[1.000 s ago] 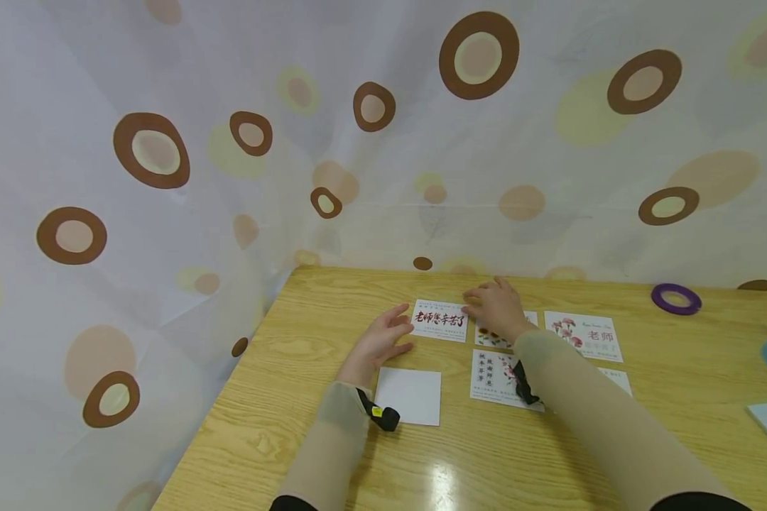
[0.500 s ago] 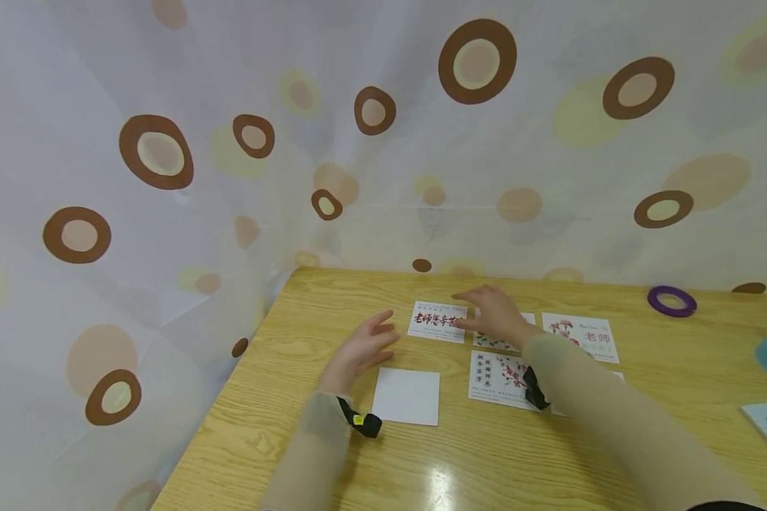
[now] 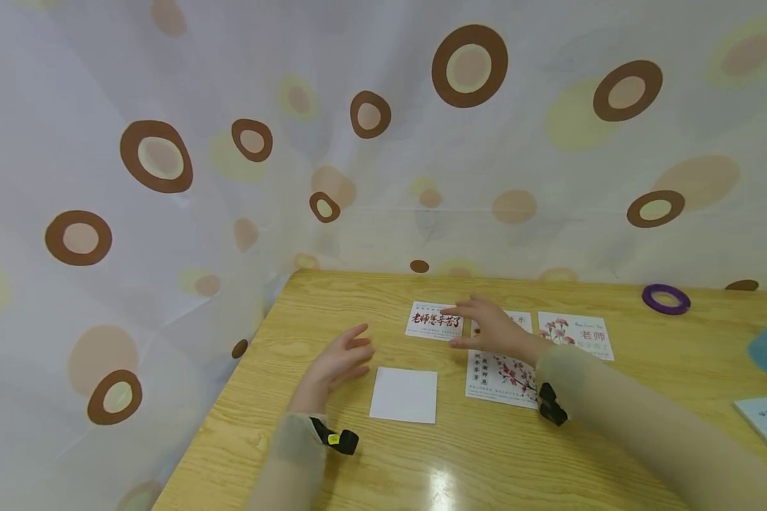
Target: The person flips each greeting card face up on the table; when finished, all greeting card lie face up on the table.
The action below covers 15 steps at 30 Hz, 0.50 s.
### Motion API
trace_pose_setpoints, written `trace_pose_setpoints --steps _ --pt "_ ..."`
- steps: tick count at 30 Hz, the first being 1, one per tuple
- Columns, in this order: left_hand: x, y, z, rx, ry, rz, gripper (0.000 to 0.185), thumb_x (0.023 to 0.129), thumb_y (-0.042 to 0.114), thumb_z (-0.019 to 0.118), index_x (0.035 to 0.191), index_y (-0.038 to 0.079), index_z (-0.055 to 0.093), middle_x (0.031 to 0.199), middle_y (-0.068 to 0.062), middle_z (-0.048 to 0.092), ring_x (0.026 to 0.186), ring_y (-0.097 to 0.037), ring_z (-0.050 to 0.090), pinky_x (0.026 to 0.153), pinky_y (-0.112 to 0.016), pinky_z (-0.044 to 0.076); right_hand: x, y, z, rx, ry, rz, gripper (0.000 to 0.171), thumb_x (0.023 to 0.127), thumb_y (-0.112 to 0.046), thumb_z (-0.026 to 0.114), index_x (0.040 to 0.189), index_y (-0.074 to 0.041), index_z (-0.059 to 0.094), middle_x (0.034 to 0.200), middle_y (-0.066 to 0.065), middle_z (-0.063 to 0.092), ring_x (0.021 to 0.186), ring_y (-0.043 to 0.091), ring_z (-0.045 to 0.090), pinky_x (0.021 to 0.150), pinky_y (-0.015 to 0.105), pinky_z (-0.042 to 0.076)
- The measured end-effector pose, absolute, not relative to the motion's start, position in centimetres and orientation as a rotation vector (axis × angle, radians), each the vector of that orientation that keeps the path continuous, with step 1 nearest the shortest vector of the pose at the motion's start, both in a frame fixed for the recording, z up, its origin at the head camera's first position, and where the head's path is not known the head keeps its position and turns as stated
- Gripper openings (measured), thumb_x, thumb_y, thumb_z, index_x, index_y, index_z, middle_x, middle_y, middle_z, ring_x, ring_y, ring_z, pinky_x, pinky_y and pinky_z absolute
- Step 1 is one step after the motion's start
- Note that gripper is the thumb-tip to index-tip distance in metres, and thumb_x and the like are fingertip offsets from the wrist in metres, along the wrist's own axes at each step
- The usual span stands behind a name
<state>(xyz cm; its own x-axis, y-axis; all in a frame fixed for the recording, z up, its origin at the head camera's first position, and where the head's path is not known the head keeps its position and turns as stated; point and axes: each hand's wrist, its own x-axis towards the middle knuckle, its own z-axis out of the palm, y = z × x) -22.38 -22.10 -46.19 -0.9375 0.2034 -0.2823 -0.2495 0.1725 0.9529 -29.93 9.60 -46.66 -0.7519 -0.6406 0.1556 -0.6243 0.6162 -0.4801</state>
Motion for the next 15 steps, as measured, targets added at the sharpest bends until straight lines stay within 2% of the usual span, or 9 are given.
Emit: trace_pose_setpoints --steps 10,15 --pt "-21.0 -22.3 -45.8 -0.116 2.060 1.816 0.069 0.099 0.004 0.054 0.158 0.003 0.018 0.153 -0.035 0.029 0.135 -0.048 0.042 0.103 -0.054 0.048 -27.0 8.5 -47.2 -1.333 2.748 -0.684 0.074 0.081 -0.041 0.080 0.144 -0.014 0.053 0.148 0.025 0.047 0.139 0.055 0.032 0.106 0.076 0.026" --pt "-20.7 -22.1 -45.7 -0.133 2.066 1.811 0.069 0.099 0.005 0.055 0.157 0.004 0.019 0.149 -0.036 0.034 0.133 -0.048 0.045 0.099 -0.052 0.051 -25.4 7.8 -47.2 -1.413 2.670 -0.696 0.075 0.077 -0.041 0.083 0.142 -0.016 0.055 0.148 0.024 0.048 0.140 0.054 0.032 0.108 0.076 0.023"
